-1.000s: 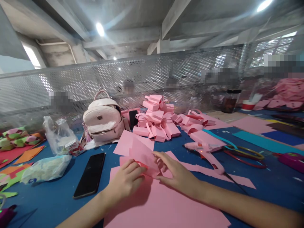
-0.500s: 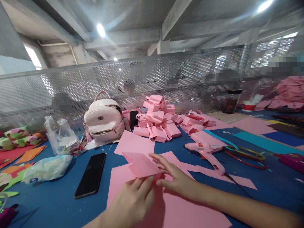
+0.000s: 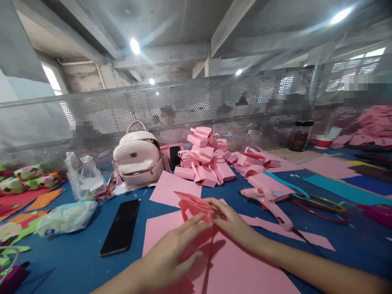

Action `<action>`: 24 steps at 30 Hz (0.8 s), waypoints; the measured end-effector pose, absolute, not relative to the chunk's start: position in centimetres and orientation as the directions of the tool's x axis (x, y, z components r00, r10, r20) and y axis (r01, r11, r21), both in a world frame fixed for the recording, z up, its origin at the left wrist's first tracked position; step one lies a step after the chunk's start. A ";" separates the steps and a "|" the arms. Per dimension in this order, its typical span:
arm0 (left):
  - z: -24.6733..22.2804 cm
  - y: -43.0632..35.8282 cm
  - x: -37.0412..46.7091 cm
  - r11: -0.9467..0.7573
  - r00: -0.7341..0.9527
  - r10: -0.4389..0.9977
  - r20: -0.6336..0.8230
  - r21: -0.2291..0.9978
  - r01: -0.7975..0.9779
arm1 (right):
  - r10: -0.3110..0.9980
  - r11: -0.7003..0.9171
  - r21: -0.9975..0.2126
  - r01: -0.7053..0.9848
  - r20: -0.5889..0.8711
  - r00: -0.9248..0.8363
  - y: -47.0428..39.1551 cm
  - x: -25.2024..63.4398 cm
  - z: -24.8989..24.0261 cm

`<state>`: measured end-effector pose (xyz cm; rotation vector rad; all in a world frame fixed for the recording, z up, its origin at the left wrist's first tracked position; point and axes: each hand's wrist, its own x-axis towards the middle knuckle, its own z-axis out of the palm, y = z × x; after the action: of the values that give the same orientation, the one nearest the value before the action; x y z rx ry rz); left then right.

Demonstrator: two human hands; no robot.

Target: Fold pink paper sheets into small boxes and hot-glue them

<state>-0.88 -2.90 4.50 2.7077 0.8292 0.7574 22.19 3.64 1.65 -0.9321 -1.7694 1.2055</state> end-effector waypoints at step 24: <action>8.4 0.4 -4.8 -0.670 0.672 0.703 0.232 -0.098 0.736 | 0.802 -0.177 -0.983 -0.053 -0.113 -0.586 3.8 22.5 3.7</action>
<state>-4.79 0.36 8.42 3.0382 1.3206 0.2920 22.55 3.75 3.65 -0.8812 -1.4841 1.8255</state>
